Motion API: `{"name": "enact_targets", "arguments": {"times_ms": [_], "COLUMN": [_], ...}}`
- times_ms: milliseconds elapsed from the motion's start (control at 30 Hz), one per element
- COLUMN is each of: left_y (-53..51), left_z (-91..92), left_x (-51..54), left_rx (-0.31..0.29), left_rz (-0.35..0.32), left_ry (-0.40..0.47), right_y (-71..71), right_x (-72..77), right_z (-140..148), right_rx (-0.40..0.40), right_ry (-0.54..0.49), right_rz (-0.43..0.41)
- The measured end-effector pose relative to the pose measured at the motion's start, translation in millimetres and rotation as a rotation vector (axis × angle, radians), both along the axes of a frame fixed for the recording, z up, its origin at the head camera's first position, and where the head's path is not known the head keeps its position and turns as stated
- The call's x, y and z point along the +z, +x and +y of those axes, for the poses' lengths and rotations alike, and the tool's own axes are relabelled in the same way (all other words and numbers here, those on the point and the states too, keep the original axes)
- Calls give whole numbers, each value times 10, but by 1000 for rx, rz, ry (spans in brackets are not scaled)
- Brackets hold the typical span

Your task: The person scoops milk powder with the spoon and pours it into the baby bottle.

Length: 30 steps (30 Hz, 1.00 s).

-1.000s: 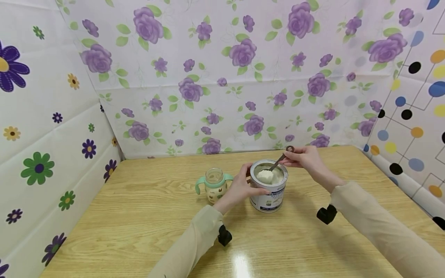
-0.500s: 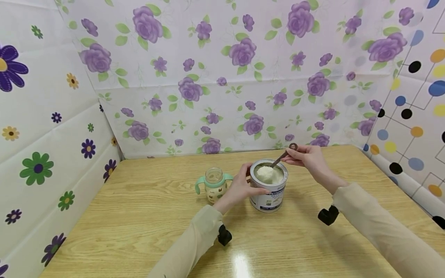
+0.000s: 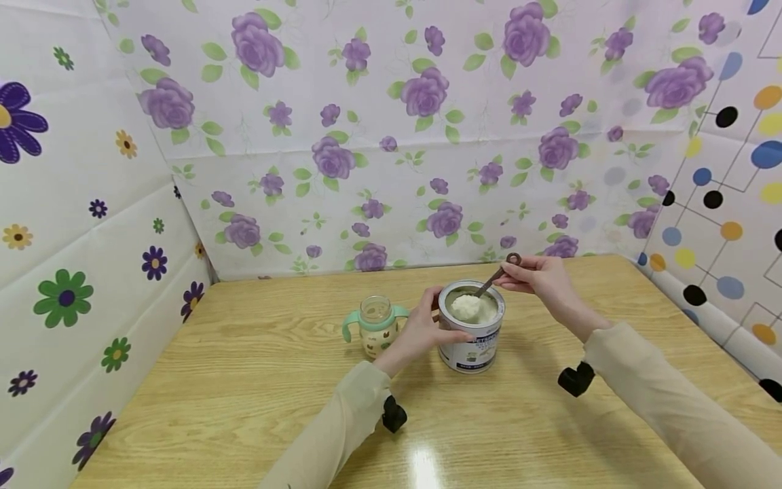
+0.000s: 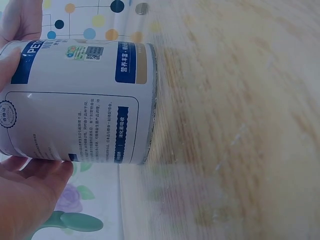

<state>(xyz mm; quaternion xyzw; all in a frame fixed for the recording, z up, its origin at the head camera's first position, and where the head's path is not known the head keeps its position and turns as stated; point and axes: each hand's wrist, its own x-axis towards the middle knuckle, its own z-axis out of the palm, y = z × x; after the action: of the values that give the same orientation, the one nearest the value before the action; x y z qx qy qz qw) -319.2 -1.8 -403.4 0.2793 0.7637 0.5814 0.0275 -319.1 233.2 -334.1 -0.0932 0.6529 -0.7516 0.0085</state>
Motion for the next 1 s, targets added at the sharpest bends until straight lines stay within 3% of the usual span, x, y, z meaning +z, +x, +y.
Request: {"name": "enact_targets", "arguments": {"times_ms": [467, 667, 833, 1000], "left_y": [5, 8, 11, 19], "left_z": [-3, -1, -1, -4], "left_x": [4, -9, -7, 5], "left_rx": [-3, -10, -1, 5], "left_rz": [-12, -18, -23, -20], "left_ry": [5, 16, 9, 7], "right_y": [-15, -6, -7, -21], "right_x": [-22, -15, -12, -4], "right_z": [10, 11, -3, -28], "right_rx": [-38, -54, -44, -30], "right_ry": [-7, -29, 19, 76], "right_rz": [-14, 17, 58, 38]}}
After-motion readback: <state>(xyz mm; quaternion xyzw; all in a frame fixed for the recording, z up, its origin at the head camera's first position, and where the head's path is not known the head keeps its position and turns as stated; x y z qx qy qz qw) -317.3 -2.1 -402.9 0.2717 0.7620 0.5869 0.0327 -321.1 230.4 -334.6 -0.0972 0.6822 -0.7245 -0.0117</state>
